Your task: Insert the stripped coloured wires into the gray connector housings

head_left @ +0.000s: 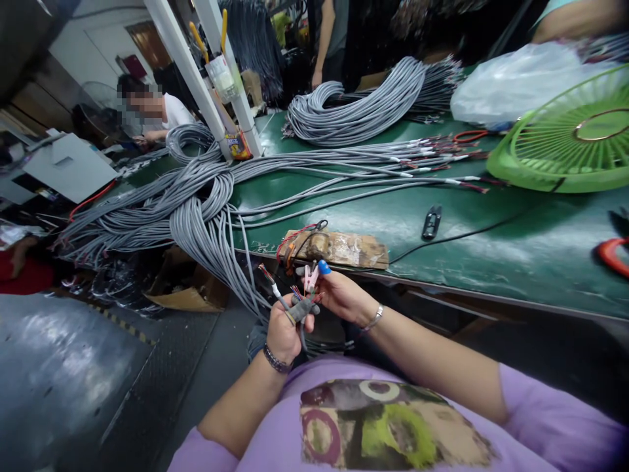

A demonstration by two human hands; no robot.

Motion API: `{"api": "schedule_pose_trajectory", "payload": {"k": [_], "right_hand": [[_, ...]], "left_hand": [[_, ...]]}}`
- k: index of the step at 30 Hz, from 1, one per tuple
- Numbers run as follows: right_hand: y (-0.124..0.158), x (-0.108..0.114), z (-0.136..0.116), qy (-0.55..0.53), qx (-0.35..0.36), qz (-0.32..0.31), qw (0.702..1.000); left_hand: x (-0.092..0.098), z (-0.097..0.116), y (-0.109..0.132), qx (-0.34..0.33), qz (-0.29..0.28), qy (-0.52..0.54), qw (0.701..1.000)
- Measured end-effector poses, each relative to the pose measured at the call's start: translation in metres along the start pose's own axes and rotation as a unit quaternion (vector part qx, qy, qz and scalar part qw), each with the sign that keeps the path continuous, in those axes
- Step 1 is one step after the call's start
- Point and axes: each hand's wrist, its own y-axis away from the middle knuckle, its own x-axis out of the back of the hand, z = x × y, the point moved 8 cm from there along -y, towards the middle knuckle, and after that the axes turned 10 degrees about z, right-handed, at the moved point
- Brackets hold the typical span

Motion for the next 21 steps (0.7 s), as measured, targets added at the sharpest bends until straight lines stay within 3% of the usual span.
{"api": "schedule_pose_trajectory", "payload": {"k": [10, 17, 21], "right_hand": [[-0.002, 0.002, 0.002, -0.042, 0.005, 0.069, 0.997], [0.010, 0.013, 0.012, -0.010, -0.073, 0.026, 0.997], [0.030, 0.013, 0.015, 0.073, -0.102, -0.042, 0.991]], "left_hand": [[0.000, -0.011, -0.004, 0.021, -0.003, -0.013, 1.000], [0.007, -0.006, 0.007, -0.017, 0.010, -0.034, 0.999], [0.017, -0.005, 0.015, -0.065, 0.034, -0.086, 0.994]]}}
